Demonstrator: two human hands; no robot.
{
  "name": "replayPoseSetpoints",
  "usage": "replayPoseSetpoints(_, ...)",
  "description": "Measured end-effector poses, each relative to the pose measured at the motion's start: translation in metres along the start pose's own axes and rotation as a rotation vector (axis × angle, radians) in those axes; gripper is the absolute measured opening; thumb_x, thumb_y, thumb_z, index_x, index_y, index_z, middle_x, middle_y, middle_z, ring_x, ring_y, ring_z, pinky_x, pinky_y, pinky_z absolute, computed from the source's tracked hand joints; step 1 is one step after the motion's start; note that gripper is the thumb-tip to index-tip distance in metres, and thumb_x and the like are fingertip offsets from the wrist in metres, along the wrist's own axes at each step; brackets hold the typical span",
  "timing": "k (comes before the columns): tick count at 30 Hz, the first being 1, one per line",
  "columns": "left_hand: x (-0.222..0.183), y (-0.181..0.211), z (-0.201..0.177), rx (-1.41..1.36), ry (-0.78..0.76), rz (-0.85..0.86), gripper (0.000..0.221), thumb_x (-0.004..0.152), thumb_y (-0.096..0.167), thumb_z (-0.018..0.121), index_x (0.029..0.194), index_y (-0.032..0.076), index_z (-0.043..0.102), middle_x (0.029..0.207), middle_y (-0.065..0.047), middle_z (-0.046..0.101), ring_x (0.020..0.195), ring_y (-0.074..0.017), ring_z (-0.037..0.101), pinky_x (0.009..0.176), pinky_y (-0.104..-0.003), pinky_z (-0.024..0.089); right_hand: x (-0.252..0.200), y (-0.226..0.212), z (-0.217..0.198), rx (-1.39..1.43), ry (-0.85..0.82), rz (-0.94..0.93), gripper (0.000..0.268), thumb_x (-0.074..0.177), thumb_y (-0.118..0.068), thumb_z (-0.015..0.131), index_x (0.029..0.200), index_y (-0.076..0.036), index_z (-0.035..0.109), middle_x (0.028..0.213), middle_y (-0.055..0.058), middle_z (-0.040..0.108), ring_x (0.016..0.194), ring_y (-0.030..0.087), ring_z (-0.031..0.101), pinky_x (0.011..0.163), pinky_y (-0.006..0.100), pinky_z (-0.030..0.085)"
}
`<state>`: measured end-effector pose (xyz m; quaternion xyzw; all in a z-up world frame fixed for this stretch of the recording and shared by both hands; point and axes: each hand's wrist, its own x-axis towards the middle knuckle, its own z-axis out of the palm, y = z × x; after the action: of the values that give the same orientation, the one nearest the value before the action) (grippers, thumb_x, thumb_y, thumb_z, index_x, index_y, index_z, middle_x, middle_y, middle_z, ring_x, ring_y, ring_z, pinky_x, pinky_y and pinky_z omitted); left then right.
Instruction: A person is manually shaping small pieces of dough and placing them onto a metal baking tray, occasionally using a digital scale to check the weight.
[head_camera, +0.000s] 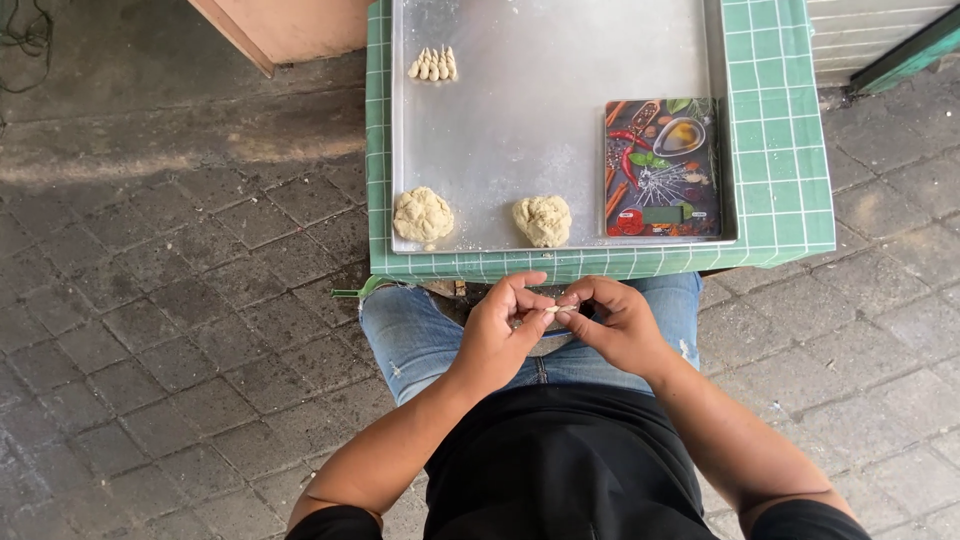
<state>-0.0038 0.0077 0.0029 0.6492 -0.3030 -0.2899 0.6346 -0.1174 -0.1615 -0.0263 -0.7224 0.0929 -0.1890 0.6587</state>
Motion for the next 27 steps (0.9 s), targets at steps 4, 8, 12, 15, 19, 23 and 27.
replayPoseSetpoints(4, 0.001, -0.005, 0.002, 0.26, 0.003, 0.158, 0.039, 0.092, 0.003, 0.073, 0.13, 0.004, 0.064, 0.099, -0.012, 0.078, 0.078, -0.0197, 0.069, 0.072, -0.03, 0.056, -0.005, -0.004, 0.008, 0.2, 0.024, 0.128, 0.012, 0.085, 0.002, 0.08, 0.093, 0.006, 0.072, 0.078, 0.01, 0.068, 0.072, 0.016, 0.062, 0.067, 0.033, 0.054)
replayPoseSetpoints(8, 0.001, -0.01, 0.005, 0.398, 0.02, 0.296, 0.042, 0.088, 0.002, 0.075, 0.13, 0.005, 0.067, 0.098, -0.011, 0.078, 0.084, -0.025, 0.073, 0.074, -0.032, 0.06, -0.006, 0.0, 0.012, 0.276, 0.063, 0.239, 0.011, 0.085, 0.005, 0.079, 0.092, 0.007, 0.07, 0.075, 0.011, 0.068, 0.071, 0.015, 0.061, 0.065, 0.031, 0.052)
replayPoseSetpoints(12, 0.004, -0.014, 0.006, 0.313, -0.008, 0.269, 0.059, 0.088, -0.006, 0.071, 0.144, 0.0, 0.055, 0.102, -0.021, 0.075, 0.089, -0.0356, 0.073, 0.076, -0.041, 0.061, -0.001, -0.027, 0.021, 0.316, 0.124, 0.313, 0.016, 0.084, 0.002, 0.082, 0.095, 0.008, 0.071, 0.073, 0.01, 0.068, 0.07, 0.015, 0.063, 0.067, 0.029, 0.053)
replayPoseSetpoints(15, 0.004, -0.011, 0.001, 0.334, -0.034, 0.273, 0.069, 0.088, -0.009, 0.069, 0.152, 0.0, 0.045, 0.113, -0.026, 0.069, 0.096, -0.0363, 0.074, 0.078, -0.04, 0.063, -0.001, -0.029, 0.023, 0.325, 0.118, 0.33, 0.015, 0.086, 0.002, 0.08, 0.097, 0.008, 0.072, 0.075, 0.008, 0.069, 0.072, 0.013, 0.062, 0.07, 0.028, 0.052)
replayPoseSetpoints(19, 0.011, -0.002, -0.013, 0.378, -0.151, 0.259, 0.068, 0.089, -0.009, 0.068, 0.152, 0.002, 0.046, 0.124, -0.024, 0.059, 0.1, -0.0356, 0.073, 0.081, -0.045, 0.063, -0.001, 0.003, 0.013, 0.313, 0.067, 0.331, 0.012, 0.086, 0.002, 0.08, 0.094, 0.005, 0.072, 0.074, 0.007, 0.068, 0.072, 0.012, 0.061, 0.068, 0.027, 0.051)
replayPoseSetpoints(23, 0.017, -0.021, -0.022, 0.054, -0.177, 0.064, 0.057, 0.092, -0.002, 0.071, 0.145, 0.001, 0.051, 0.115, -0.019, 0.065, 0.101, -0.0281, 0.073, 0.085, -0.038, 0.061, 0.013, 0.008, 0.002, 0.236, 0.026, 0.271, 0.011, 0.088, 0.001, 0.078, 0.096, 0.004, 0.072, 0.07, 0.005, 0.066, 0.067, 0.01, 0.058, 0.064, 0.025, 0.048)
replayPoseSetpoints(27, 0.03, -0.035, -0.028, -0.347, -0.137, -0.095, 0.039, 0.099, 0.001, 0.062, 0.137, -0.001, 0.056, 0.11, -0.013, 0.066, 0.098, -0.0142, 0.069, 0.088, -0.029, 0.061, 0.03, 0.01, -0.007, 0.175, -0.014, 0.209, 0.009, 0.089, 0.001, 0.077, 0.097, 0.003, 0.073, 0.067, 0.004, 0.064, 0.065, 0.01, 0.056, 0.063, 0.025, 0.048)
